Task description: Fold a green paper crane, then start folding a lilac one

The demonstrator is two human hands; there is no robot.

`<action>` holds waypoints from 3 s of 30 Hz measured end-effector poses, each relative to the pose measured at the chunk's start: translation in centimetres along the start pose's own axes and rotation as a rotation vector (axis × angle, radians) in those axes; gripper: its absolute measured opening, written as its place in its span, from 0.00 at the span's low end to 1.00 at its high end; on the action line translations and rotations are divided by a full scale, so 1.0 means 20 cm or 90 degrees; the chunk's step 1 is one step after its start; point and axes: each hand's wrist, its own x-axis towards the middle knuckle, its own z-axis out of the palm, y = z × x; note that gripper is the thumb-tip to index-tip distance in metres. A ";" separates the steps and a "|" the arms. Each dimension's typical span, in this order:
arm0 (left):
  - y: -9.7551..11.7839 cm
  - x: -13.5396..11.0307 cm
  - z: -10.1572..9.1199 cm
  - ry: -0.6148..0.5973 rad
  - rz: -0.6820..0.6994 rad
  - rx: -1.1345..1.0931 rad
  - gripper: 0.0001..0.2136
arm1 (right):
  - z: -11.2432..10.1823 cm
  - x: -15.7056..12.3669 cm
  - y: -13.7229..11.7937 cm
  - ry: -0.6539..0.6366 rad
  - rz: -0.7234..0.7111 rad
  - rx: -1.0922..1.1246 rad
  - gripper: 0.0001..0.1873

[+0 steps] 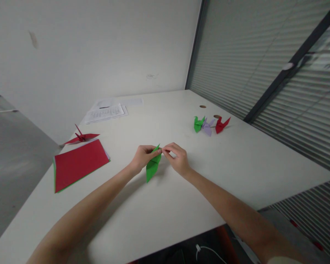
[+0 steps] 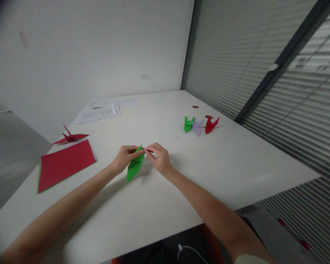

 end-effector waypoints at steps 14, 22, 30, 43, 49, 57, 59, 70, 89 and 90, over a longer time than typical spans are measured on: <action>0.00 0.00 0.00 -0.001 -0.021 -0.059 0.18 | 0.01 -0.01 0.01 -0.021 -0.004 0.000 0.06; 0.01 -0.01 -0.01 -0.003 -0.031 -0.119 0.17 | 0.02 -0.01 -0.01 0.012 0.012 0.036 0.02; 0.04 -0.02 0.00 0.064 -0.052 -0.142 0.15 | 0.04 -0.03 -0.01 0.021 0.060 0.072 0.01; -0.03 0.00 0.02 0.002 -0.017 -0.105 0.16 | 0.04 -0.01 0.05 -0.002 0.279 0.259 0.13; -0.04 0.00 0.01 0.008 -0.006 -0.092 0.15 | 0.03 0.01 0.03 -0.055 0.317 0.291 0.16; -0.04 0.00 0.01 -0.005 -0.021 -0.122 0.16 | 0.03 0.01 0.05 -0.052 0.338 0.309 0.15; -0.03 0.00 0.02 0.001 -0.029 -0.136 0.16 | 0.03 0.01 0.05 -0.060 0.334 0.313 0.15; 0.02 -0.02 0.03 0.009 -0.113 -0.191 0.18 | 0.02 0.03 0.05 -0.061 0.421 0.364 0.16; -0.02 -0.01 0.03 0.043 -0.078 -0.126 0.15 | 0.04 0.00 0.09 -0.115 0.400 0.353 0.14; -0.02 -0.01 0.03 0.047 -0.080 -0.120 0.15 | 0.04 -0.01 0.08 -0.118 0.395 0.348 0.13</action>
